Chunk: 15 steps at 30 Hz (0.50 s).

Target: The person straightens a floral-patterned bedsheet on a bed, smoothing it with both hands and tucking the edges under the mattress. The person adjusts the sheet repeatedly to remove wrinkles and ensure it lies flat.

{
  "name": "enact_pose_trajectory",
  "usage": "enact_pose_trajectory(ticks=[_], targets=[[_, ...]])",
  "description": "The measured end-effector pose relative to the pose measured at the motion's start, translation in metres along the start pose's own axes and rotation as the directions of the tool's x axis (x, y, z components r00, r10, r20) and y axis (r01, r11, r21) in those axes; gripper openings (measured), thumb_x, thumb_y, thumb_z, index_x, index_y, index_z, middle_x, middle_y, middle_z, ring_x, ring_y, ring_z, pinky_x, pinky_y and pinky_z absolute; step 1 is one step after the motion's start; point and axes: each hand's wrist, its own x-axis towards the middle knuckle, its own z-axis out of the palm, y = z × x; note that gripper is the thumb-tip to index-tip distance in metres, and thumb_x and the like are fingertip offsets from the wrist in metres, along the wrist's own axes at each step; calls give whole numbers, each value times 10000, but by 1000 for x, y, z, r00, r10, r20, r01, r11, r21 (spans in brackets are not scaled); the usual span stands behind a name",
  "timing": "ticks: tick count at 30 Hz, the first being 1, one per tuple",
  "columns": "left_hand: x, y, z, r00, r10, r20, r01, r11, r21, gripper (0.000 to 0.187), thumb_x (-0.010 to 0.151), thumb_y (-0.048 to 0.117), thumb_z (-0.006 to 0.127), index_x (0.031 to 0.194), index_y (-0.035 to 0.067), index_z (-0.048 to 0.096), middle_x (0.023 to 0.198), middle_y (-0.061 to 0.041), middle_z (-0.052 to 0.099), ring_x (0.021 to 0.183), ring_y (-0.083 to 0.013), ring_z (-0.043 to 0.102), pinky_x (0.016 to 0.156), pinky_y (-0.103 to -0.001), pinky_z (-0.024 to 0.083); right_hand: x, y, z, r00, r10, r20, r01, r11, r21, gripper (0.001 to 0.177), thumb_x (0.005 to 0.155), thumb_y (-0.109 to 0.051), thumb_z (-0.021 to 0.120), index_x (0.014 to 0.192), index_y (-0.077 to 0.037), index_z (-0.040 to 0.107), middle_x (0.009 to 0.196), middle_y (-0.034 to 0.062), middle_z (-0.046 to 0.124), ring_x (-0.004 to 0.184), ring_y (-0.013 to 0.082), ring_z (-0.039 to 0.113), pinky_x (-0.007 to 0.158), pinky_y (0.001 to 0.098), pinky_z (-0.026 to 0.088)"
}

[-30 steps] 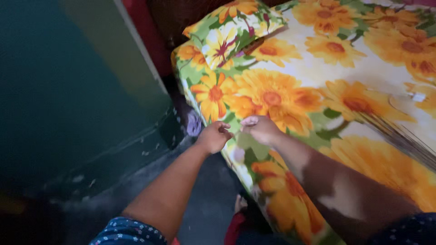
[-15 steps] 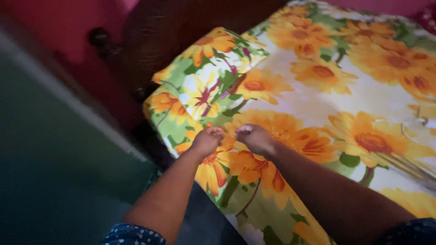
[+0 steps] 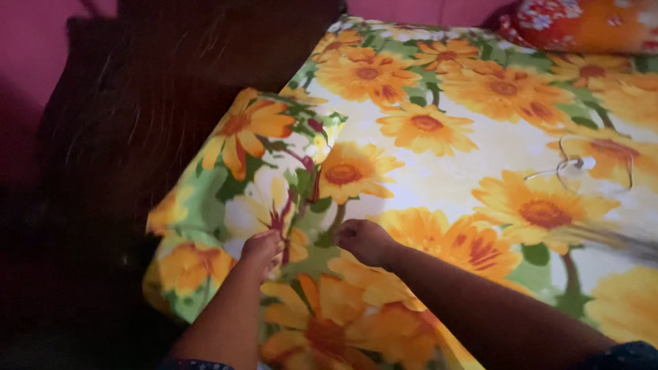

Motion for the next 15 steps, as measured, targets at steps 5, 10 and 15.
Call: enact_pose_trajectory(ticks=[5,10,15], targets=[[99,-25,-69,991,-83,-109,96,989,115,381,932,380,644,1166,81,619,924,-125,602,773,-273,569,629,-453,484,39,-49,21,998,59,-30,-57,997,50,375,896,-321,697,1192,-94,719,1105,81,772,1035,207,732,928,342,557],[127,-53,-117,948,-294,-119,307,946,107,638,914,509,586,1467,213,470,1387,-71,527,1222,-290,497,1004,-531,409,48,-75,31,990,117,-79,-118,993,-16,381,916,-334,681,1223,-111,718,1179,75,736,1075,201,703,950,342,545],[126,-42,-110,871,-476,-119,486,871,75,908,925,755,492,1630,229,269,1670,-86,286,1476,-342,318,1146,-588,307,55,-75,33,966,251,-69,-245,966,79,386,912,-338,685,1223,-111,705,1164,75,759,1081,188,716,950,335,555]])
